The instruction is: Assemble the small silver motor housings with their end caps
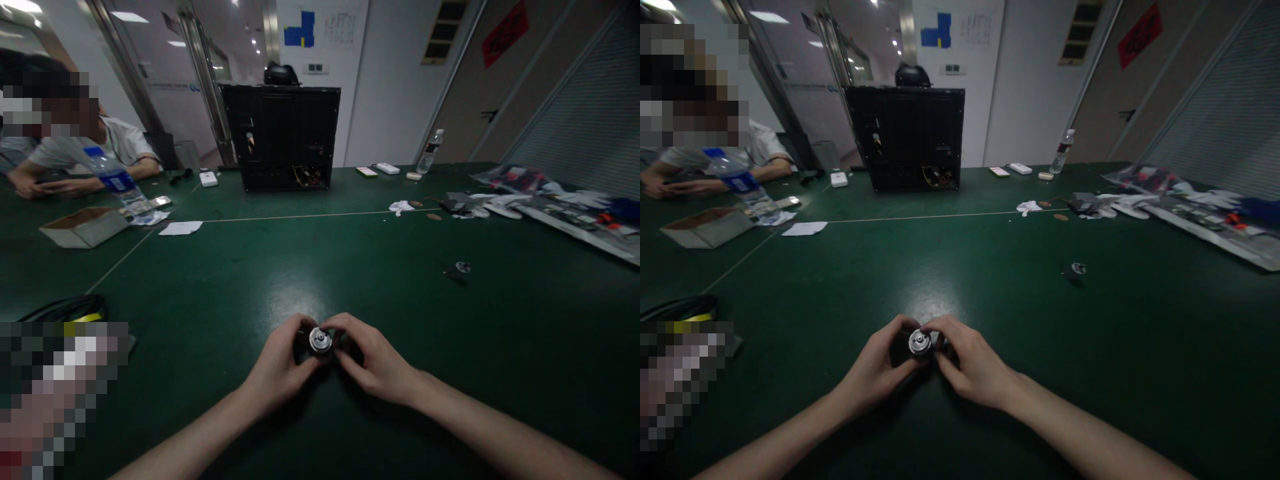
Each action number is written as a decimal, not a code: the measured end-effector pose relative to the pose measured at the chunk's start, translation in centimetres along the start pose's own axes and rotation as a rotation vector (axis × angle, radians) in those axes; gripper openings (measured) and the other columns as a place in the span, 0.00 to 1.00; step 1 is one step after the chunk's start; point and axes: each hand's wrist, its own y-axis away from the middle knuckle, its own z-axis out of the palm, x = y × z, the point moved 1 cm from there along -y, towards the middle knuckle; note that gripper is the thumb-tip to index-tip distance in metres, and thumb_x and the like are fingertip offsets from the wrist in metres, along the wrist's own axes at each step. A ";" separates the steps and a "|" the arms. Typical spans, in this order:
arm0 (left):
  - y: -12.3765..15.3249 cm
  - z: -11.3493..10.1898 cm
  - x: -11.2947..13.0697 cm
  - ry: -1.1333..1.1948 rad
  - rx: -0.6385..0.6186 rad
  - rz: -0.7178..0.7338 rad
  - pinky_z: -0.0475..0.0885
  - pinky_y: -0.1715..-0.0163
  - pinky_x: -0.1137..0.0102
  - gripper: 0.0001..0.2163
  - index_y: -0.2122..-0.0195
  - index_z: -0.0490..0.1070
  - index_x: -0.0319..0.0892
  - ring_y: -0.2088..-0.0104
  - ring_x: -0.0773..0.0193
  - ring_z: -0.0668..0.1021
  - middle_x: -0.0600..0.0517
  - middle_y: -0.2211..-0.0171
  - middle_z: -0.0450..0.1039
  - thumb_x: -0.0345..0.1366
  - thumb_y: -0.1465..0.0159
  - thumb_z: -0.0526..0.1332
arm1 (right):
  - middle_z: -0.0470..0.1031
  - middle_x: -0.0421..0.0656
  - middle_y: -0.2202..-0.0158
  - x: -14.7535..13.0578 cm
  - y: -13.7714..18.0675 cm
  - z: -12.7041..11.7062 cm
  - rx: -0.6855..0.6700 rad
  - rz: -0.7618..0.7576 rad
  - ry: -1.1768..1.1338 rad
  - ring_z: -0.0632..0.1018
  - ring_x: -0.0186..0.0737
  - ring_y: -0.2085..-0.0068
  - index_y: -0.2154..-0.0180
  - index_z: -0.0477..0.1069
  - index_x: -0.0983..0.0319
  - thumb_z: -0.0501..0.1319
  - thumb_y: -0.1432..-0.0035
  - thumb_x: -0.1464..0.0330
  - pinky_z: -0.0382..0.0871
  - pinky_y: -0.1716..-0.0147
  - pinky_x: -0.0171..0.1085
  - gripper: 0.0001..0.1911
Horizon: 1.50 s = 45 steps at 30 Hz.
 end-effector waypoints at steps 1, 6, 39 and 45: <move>0.0 0.0 0.0 -0.008 -0.003 0.001 0.71 0.63 0.67 0.11 0.61 0.66 0.41 0.64 0.61 0.76 0.51 0.64 0.73 0.28 0.44 0.65 | 0.69 0.45 0.55 0.0 0.0 0.0 -0.002 0.000 0.000 0.72 0.39 0.58 0.49 0.61 0.60 0.54 0.46 0.82 0.68 0.59 0.39 0.24; 0.1 0.0 0.1 -0.021 -0.002 0.002 0.71 0.65 0.68 0.10 0.61 0.67 0.41 0.65 0.60 0.76 0.52 0.65 0.74 0.31 0.43 0.66 | 0.68 0.45 0.54 -0.2 0.0 0.0 -0.014 -0.002 -0.004 0.72 0.40 0.57 0.48 0.61 0.58 0.55 0.47 0.82 0.68 0.59 0.39 0.26; 0.3 -0.4 0.8 -0.152 -0.245 0.139 0.63 0.53 0.62 0.17 0.61 0.68 0.44 0.61 0.57 0.73 0.50 0.63 0.72 0.41 0.29 0.41 | 0.72 0.45 0.59 0.1 0.1 0.0 0.072 0.205 -0.215 0.72 0.41 0.63 0.53 0.68 0.61 0.63 0.51 0.46 0.69 0.66 0.38 0.31; 0.0 -0.6 0.9 -0.160 -0.163 0.086 0.66 0.58 0.64 0.14 0.65 0.69 0.43 0.63 0.57 0.73 0.50 0.66 0.72 0.40 0.31 0.46 | 0.72 0.45 0.61 0.4 0.0 0.0 0.093 0.223 -0.246 0.72 0.39 0.65 0.53 0.69 0.62 0.61 0.51 0.44 0.68 0.68 0.36 0.33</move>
